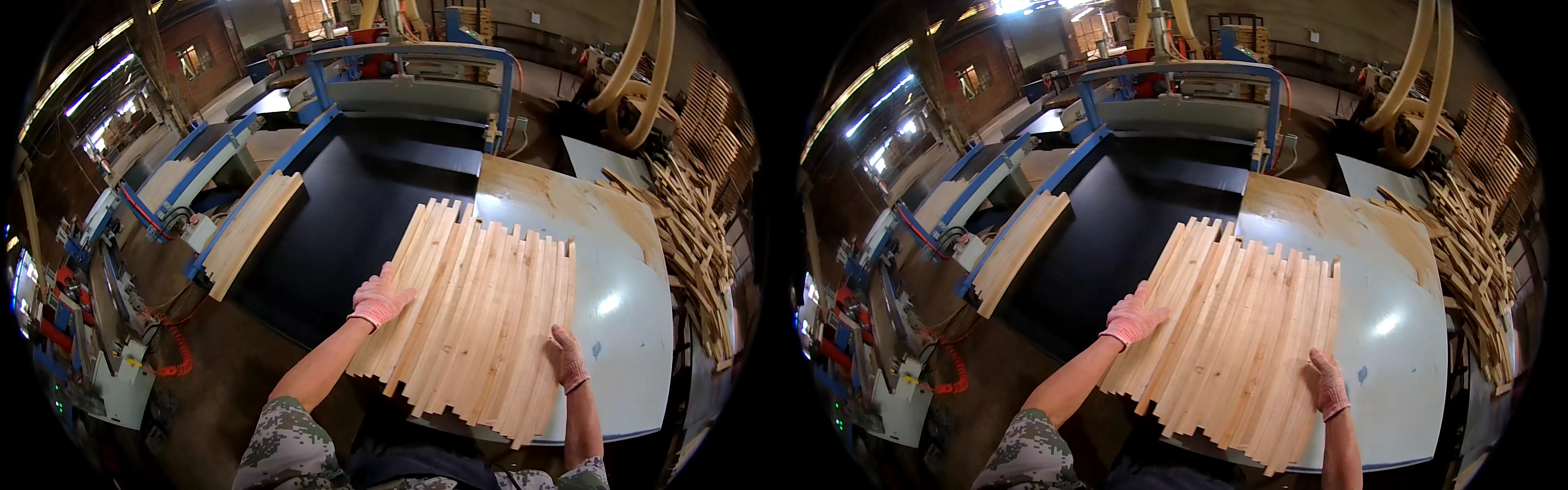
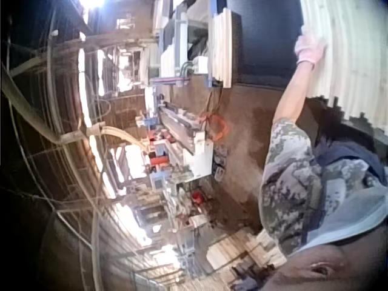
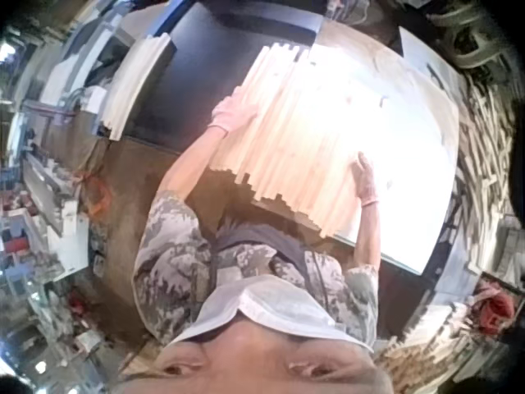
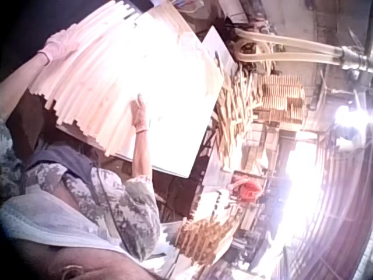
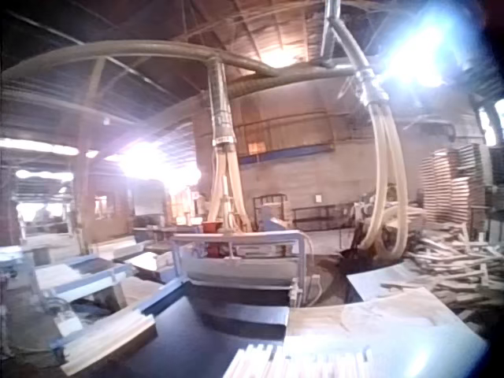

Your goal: The person repeatedly picks up stacks of light-colored wooden planks from a metal table and places them onto a moving conveyor belt. The person wears pink gloves and a camouflage shirt while performing this repetitive stacking task in a workshop environment.

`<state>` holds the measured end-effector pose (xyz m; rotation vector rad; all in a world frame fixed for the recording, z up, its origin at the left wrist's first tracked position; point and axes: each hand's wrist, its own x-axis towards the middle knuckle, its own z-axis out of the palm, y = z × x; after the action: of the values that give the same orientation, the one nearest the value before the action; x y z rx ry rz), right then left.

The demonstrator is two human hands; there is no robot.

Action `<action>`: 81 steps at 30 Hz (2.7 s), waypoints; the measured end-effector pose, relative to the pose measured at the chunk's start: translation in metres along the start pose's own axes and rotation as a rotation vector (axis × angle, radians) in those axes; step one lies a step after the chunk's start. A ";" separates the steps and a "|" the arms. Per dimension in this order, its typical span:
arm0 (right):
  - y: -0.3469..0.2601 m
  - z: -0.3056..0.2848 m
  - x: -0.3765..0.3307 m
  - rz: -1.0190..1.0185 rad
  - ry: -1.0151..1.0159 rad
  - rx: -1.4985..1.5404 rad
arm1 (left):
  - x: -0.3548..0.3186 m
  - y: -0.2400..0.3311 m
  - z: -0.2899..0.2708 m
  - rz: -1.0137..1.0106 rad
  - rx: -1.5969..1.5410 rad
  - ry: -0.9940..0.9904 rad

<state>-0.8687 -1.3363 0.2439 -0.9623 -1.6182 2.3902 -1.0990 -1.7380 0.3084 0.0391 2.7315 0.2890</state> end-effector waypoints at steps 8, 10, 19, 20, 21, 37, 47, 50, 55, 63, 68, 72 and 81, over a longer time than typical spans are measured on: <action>0.039 0.201 0.053 -0.050 -0.124 -0.089 | 0.077 -0.170 -0.005 -0.037 0.229 0.402; 0.045 0.247 0.058 -0.053 -0.165 -0.110 | 0.101 -0.209 -0.019 -0.074 0.217 0.323; 0.128 0.424 0.096 0.029 -0.163 -0.119 | 0.200 -0.388 -0.080 -0.038 0.351 0.475; 0.134 0.434 0.102 0.045 -0.144 -0.140 | 0.209 -0.396 -0.091 -0.025 0.387 0.452; 0.130 0.449 0.096 0.063 -0.141 -0.190 | 0.217 -0.409 -0.100 -0.022 0.354 0.428; 0.051 0.496 0.108 -0.203 0.144 -1.206 | 0.223 -0.406 -0.123 0.005 0.209 0.375; 0.068 0.367 -0.006 -0.058 -0.423 -0.659 | 0.224 -0.411 -0.117 0.064 0.214 0.450; 0.090 0.312 -0.072 -0.009 -0.380 -0.464 | 0.246 -0.419 -0.087 0.227 0.256 0.603; 0.164 0.243 -0.178 0.050 -0.363 -0.049 | 0.158 -0.329 -0.066 0.592 -0.490 0.455; 0.309 0.066 -0.341 0.013 -0.041 0.476 | -0.104 -0.075 0.058 1.048 -1.213 -0.717; 0.409 -0.033 -0.439 -0.030 0.342 0.685 | -0.275 0.053 0.165 0.987 -0.825 -1.163; 0.408 -0.064 -0.513 0.018 0.740 0.698 | -0.344 0.102 0.257 0.878 -0.542 -1.439; 0.496 -0.109 -0.543 -0.039 1.088 1.219 | -0.410 0.218 0.400 0.800 -0.062 -1.597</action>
<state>-0.2490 -1.6863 0.0299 -1.3696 0.1996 1.6406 -0.5696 -1.4743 0.1477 0.9025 1.0133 0.3255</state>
